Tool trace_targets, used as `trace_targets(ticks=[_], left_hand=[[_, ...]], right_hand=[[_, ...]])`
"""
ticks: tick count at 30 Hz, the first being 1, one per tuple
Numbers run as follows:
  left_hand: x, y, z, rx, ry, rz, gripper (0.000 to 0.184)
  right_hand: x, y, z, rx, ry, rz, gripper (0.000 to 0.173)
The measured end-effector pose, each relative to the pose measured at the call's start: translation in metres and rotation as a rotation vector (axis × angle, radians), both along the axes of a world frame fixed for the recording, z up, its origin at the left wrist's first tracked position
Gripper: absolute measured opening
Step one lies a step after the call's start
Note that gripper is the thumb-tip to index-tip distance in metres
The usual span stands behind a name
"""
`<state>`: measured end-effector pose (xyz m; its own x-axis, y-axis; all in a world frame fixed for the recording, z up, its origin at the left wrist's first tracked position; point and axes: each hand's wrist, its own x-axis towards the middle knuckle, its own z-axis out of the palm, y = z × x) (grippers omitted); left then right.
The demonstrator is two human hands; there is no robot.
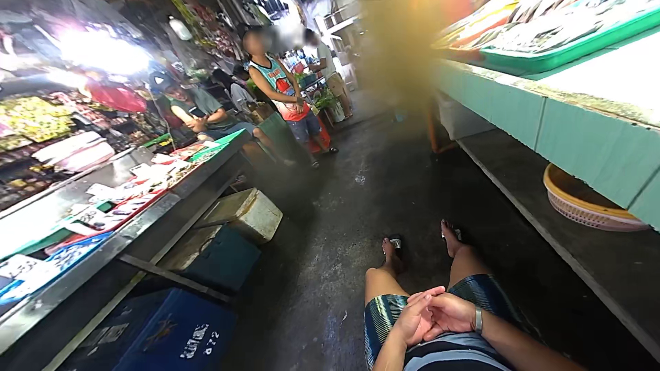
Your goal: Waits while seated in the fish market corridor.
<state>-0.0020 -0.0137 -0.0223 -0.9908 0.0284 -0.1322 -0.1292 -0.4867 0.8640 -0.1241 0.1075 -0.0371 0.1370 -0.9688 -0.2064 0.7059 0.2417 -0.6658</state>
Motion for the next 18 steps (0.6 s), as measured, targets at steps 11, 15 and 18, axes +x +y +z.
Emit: trace_targets(ticks=[11,15,18], left_hand=[[0.001,0.0,0.004,-0.014,0.001,0.027,0.049],[0.001,0.001,0.006,-0.013,0.004,0.022,0.05],[0.003,-0.003,0.008,-0.003,-0.009,0.036,0.05]], right_hand=[[0.029,0.007,0.094,0.24,0.265,-0.066,0.046],[0.009,0.002,0.036,0.037,0.092,-0.003,0.045],[0.0,-0.007,0.012,-0.016,-0.004,0.025,0.046]])
